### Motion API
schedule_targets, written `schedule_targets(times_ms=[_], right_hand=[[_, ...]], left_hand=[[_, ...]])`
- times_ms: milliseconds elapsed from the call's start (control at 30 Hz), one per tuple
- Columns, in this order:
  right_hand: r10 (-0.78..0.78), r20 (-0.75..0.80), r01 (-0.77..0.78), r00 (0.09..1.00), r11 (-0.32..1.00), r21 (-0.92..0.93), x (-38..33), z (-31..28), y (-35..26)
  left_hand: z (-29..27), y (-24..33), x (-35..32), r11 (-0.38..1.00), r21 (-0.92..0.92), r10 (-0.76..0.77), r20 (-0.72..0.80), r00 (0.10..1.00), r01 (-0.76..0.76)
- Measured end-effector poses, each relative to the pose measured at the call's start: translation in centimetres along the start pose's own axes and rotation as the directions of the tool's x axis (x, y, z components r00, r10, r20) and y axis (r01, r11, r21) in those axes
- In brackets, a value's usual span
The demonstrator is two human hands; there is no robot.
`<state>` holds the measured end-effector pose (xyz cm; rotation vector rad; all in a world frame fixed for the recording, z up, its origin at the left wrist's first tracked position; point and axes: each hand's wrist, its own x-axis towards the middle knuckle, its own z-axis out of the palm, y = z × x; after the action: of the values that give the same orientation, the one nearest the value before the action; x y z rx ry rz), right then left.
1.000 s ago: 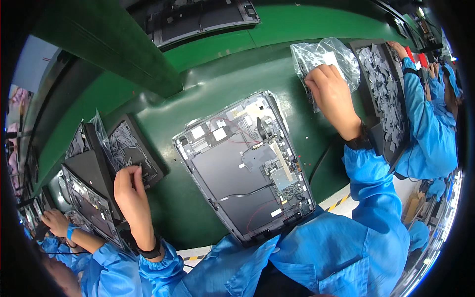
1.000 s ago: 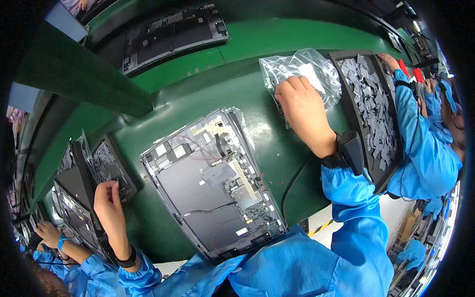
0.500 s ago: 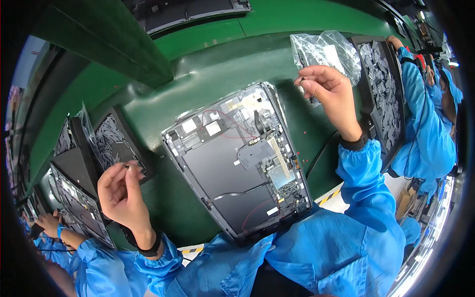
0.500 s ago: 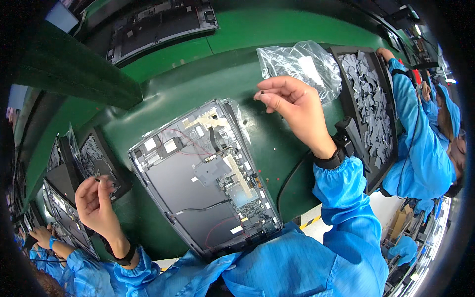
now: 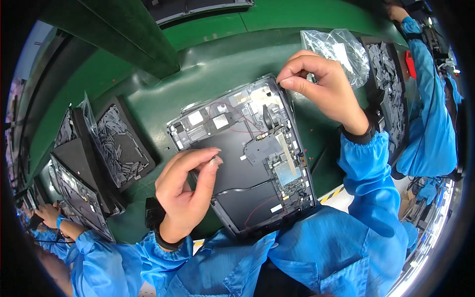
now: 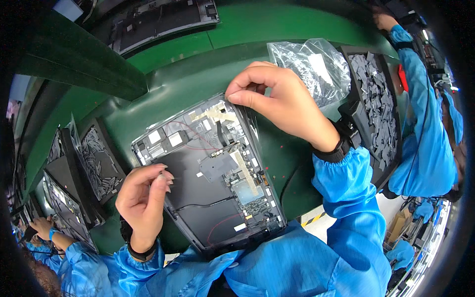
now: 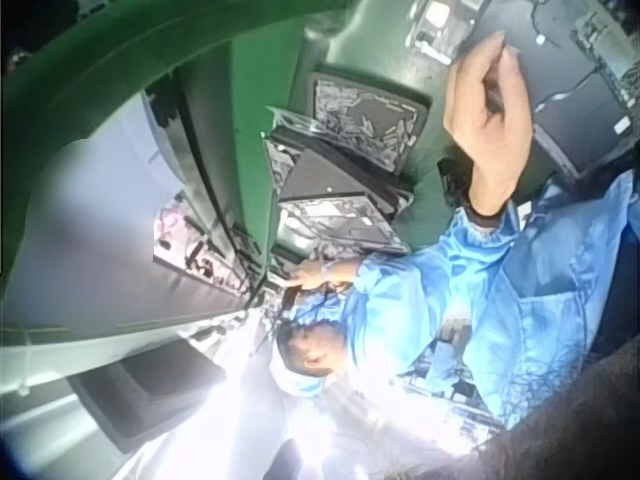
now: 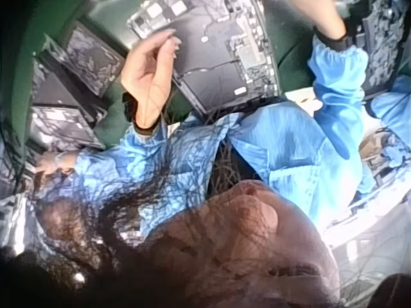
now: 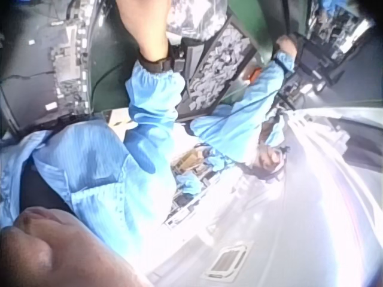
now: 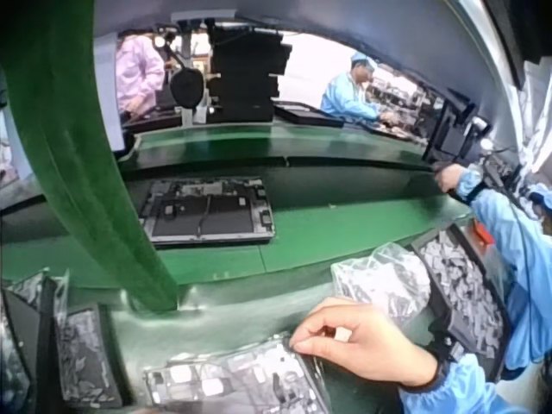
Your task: The person assembles internal components into tablet frames by hand, securing them with screws.
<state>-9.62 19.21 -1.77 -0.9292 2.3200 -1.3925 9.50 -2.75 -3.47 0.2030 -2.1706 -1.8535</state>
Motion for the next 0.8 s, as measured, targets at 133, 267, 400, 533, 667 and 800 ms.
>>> schedule_targets(times_ms=[133, 267, 400, 533, 667, 800], right_hand=[[0.075, 0.079, -0.076, 0.994, 0.997, 0.016, 0.7, 0.1, 0.2], [0.161, 0.127, -0.177, 0.979, 0.976, 0.127, 0.5, 0.1, 0.2], [0.063, 0.099, -0.068, 0.993, 0.996, 0.055, 0.4, 0.3, 0.2], [-0.200, 0.123, 0.227, 0.972, 0.935, -0.273, 0.7, 0.4, -0.1], [-0.214, 0.137, 0.251, 0.967, 0.895, -0.369, 1.0, 0.1, -1.1], [-0.234, 0.134, 0.270, 0.963, 0.847, -0.458, 1.5, 0.8, -1.8]], left_hand=[[0.3, -0.2, 0.0, 1.000, 0.024, 0.017, 0.024, 1.000, -0.018], [0.3, -0.3, 0.0, 0.999, 0.040, 0.026, 0.029, 0.999, -0.027], [0.3, -0.4, 0.1, 0.997, 0.059, 0.039, 0.037, 0.999, -0.041], [0.1, -0.7, 0.0, 0.995, 0.056, 0.078, 0.058, 0.995, -0.082], [0.4, -0.5, 0.0, 0.995, 0.081, 0.054, 0.027, 0.998, -0.056], [0.4, -0.7, 0.0, 0.994, 0.074, 0.083, 0.017, 0.996, -0.084]])
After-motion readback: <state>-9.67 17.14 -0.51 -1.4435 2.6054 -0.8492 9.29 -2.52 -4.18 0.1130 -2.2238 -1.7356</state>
